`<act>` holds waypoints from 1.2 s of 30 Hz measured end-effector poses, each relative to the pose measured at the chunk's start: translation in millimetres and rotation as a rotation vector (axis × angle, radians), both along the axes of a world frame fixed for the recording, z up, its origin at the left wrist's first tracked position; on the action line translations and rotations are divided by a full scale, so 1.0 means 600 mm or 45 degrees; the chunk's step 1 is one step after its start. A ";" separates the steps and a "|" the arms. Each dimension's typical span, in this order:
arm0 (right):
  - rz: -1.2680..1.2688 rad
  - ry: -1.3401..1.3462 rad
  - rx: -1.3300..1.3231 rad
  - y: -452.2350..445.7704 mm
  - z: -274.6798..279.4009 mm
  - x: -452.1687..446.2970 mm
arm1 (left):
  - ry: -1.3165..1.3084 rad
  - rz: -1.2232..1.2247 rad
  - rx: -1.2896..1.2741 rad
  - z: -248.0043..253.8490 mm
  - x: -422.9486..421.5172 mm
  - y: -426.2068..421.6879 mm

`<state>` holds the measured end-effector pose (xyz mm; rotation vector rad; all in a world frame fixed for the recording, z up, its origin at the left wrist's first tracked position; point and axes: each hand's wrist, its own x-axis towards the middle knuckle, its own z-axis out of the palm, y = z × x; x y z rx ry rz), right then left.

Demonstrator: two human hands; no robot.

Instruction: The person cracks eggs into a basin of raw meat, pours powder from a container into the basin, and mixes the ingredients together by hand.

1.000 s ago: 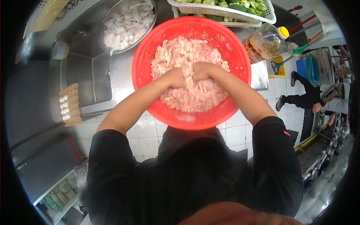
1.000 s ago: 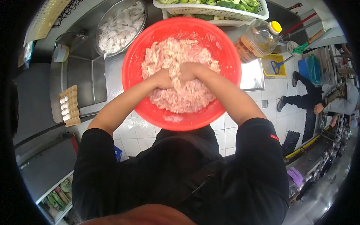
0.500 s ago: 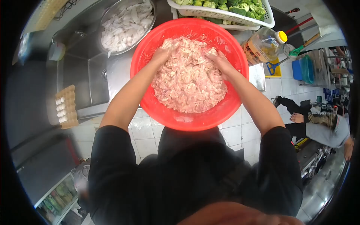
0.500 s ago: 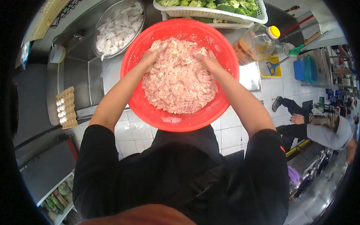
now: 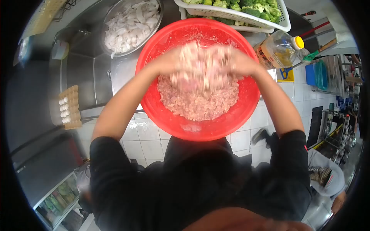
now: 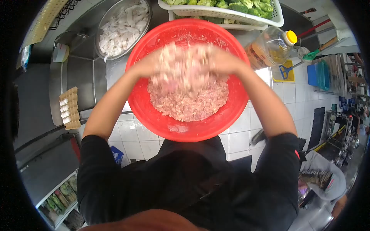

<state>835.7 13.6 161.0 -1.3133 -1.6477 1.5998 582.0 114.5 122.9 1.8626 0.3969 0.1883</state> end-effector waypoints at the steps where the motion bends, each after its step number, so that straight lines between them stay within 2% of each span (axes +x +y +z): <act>1: 0.174 -0.063 0.337 -0.021 -0.016 -0.005 | 0.159 -0.096 0.177 0.030 -0.006 -0.035; 2: 0.274 -0.290 0.239 -0.052 0.009 -0.024 | 0.098 -0.089 0.463 0.022 -0.021 -0.074; 3: 0.376 -0.516 0.140 -0.082 0.034 -0.043 | 0.399 -0.228 0.523 0.024 -0.030 -0.107; 4: 0.426 -0.565 0.250 -0.115 -0.010 -0.048 | 0.700 -0.366 0.584 0.023 -0.030 -0.128; 5: 0.475 -0.609 0.357 -0.141 -0.065 -0.050 | 0.699 -0.369 0.581 0.015 -0.026 -0.142; 6: 0.475 -0.610 0.352 -0.138 -0.077 -0.058 | 0.791 -0.482 0.562 0.002 -0.018 -0.154; 8: 0.905 -0.958 -0.053 -0.128 -0.096 -0.096 | 0.884 -0.603 0.532 -0.028 -0.008 -0.164; 9: 0.902 -0.958 -0.056 -0.118 -0.118 -0.107 | 0.913 -0.596 0.442 -0.044 0.002 -0.151; 10: 0.822 -1.068 -0.039 -0.103 -0.144 -0.114 | 0.940 -0.584 0.353 -0.062 0.010 -0.138; 11: 0.736 -1.181 -0.017 -0.086 -0.161 -0.115 | 0.850 -0.462 0.405 -0.113 0.015 -0.130; 12: 0.512 -1.185 0.124 -0.071 -0.168 -0.113 | 0.756 -0.344 0.465 -0.154 0.021 -0.118; 13: 0.296 -1.175 0.256 -0.064 -0.173 -0.111 | 0.705 -0.174 0.539 -0.132 0.026 -0.111; 14: 0.046 -1.072 0.187 -0.055 -0.176 -0.106 | 0.657 -0.010 0.604 -0.110 0.027 -0.113; 15: -0.208 -0.968 0.128 -0.046 -0.167 -0.101 | 0.653 -0.014 0.614 -0.107 0.029 -0.111; 16: -0.212 -0.970 0.127 -0.058 -0.158 -0.097 | 0.631 0.153 0.536 -0.105 0.030 -0.114; 17: -0.329 -0.719 0.156 -0.064 -0.145 -0.084 | 0.603 0.326 0.461 -0.101 0.031 -0.112; 19: -0.428 -0.471 0.199 -0.064 -0.103 -0.051 | 0.640 0.312 0.441 -0.020 -0.004 -0.139; 21: -0.381 -0.622 0.688 -0.088 -0.074 -0.022 | 0.482 0.429 0.472 0.003 -0.044 -0.157; 22: -0.377 -0.621 0.685 -0.092 -0.075 -0.005 | 0.483 0.432 0.468 -0.002 -0.066 -0.155; 24: -0.531 -0.737 0.367 -0.086 -0.087 0.018 | 0.619 0.848 0.717 -0.031 -0.103 -0.152; 25: -0.522 -0.733 0.360 -0.078 -0.101 0.018 | 0.627 0.852 0.709 -0.057 -0.102 -0.147; 27: -0.788 -0.389 -0.015 -0.040 -0.144 0.013 | 0.258 0.874 -0.827 -0.120 -0.085 -0.107; 28: -0.862 -0.341 0.039 -0.012 -0.181 0.002 | 0.484 1.101 -0.304 -0.146 -0.057 -0.094; 29: -0.851 -0.335 0.037 0.016 -0.218 0.012 | 0.489 1.112 -0.304 -0.176 -0.039 -0.065; 30: -0.815 -0.082 -0.203 0.052 -0.251 0.027 | 0.378 1.063 -0.073 -0.204 -0.022 -0.026; 31: -0.775 0.177 -0.449 0.064 -0.233 0.015 | 0.275 0.997 0.158 -0.189 -0.006 -0.015; 32: -0.711 0.486 -0.647 0.070 -0.213 0.006 | 0.277 1.002 0.166 -0.175 0.011 -0.012; 33: -0.702 0.485 -0.633 0.083 -0.211 0.002 | 0.160 1.040 -0.443 -0.084 0.040 -0.019; 34: -0.684 0.687 -0.764 0.082 -0.214 -0.003 | 0.048 1.029 -1.063 -0.034 0.053 -0.030; 35: -0.657 0.886 -0.883 0.085 -0.212 -0.003 | 0.044 1.029 -1.054 -0.040 0.057 -0.024; 36: -0.693 0.767 -0.722 0.089 -0.206 -0.001 | 0.001 0.942 -1.075 -0.036 0.061 -0.012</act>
